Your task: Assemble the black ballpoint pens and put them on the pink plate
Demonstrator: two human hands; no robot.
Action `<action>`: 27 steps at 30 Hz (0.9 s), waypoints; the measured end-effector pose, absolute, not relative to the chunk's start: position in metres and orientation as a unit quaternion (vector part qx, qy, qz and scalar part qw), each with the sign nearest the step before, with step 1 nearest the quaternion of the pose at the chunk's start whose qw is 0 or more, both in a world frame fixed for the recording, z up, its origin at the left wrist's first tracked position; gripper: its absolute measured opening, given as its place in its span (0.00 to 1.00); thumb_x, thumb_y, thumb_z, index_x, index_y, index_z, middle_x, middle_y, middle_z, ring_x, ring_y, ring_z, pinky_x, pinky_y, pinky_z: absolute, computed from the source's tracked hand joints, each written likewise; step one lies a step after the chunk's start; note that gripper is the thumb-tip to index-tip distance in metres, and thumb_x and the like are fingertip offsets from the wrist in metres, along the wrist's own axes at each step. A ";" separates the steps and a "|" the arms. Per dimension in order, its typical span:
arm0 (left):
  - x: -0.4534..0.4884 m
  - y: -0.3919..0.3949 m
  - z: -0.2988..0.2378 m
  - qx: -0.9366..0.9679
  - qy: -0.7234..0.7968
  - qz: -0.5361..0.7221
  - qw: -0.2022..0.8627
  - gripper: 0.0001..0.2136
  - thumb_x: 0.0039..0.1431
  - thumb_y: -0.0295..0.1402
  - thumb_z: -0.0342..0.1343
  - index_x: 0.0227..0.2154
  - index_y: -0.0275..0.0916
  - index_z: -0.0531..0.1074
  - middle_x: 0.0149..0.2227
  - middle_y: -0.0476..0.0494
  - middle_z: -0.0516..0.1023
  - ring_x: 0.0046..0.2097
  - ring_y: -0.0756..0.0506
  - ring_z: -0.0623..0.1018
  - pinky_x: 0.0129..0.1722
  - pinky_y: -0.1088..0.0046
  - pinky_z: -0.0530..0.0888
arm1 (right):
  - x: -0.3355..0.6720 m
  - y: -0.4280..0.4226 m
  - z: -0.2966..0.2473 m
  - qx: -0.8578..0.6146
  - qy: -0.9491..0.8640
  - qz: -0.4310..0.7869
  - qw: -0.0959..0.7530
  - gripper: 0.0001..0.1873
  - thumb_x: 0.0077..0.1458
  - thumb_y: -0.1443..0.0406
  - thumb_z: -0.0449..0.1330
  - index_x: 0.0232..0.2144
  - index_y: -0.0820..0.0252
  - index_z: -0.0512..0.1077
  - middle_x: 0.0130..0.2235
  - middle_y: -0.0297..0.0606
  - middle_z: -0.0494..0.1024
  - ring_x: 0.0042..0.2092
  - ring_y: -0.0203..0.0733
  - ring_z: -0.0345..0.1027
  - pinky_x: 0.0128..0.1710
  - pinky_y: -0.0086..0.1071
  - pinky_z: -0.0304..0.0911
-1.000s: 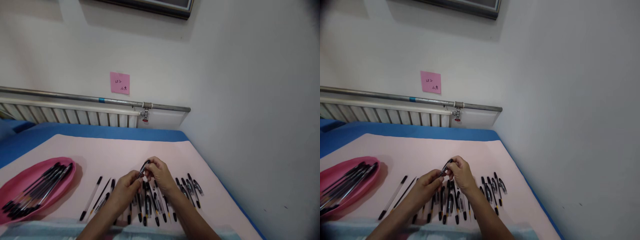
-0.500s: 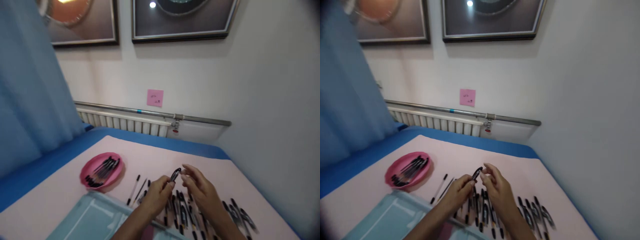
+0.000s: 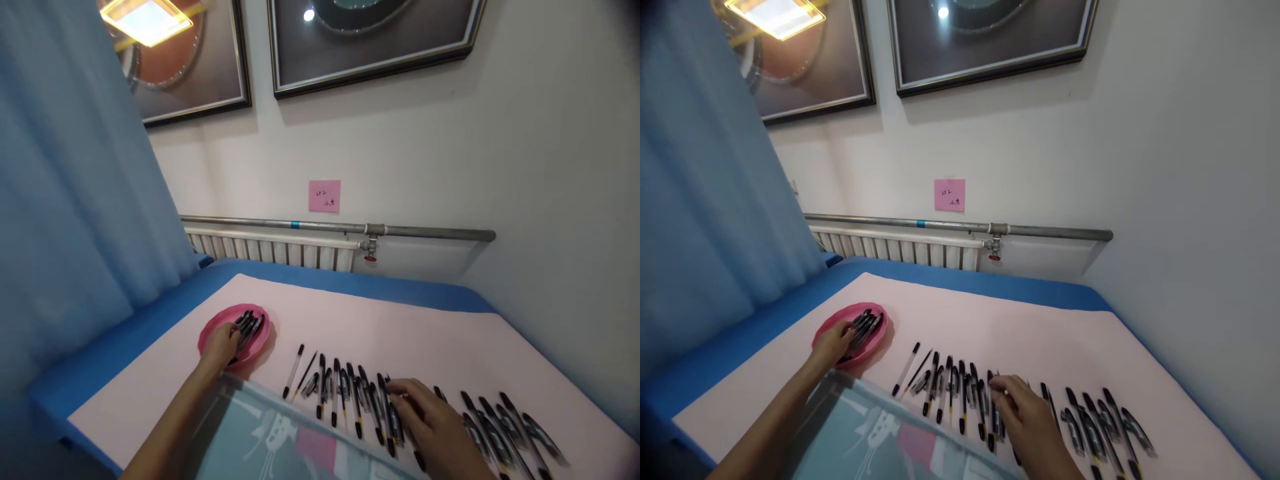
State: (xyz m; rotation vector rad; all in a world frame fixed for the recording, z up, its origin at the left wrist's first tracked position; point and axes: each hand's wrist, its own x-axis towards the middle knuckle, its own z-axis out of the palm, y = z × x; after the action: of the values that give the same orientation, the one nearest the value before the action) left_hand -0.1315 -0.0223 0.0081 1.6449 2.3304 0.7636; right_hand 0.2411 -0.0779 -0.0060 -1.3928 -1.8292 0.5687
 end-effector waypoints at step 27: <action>-0.022 0.006 -0.025 0.619 0.704 0.195 0.287 0.09 0.51 0.35 0.54 0.24 0.33 0.68 0.26 0.43 0.72 0.32 0.47 0.73 0.33 0.70 0.68 | 0.232 -0.076 -0.013 -0.532 -0.731 0.194 0.382 0.11 0.54 0.63 0.49 0.31 0.58 0.70 0.33 0.39 0.74 0.36 0.41 0.67 0.37 0.33 0.62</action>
State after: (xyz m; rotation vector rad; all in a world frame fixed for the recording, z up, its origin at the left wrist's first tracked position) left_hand -0.0220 0.0059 -0.0247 1.6548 1.8822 0.5224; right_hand 0.2325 -0.0761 -0.0131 -1.3558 -1.8633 0.4941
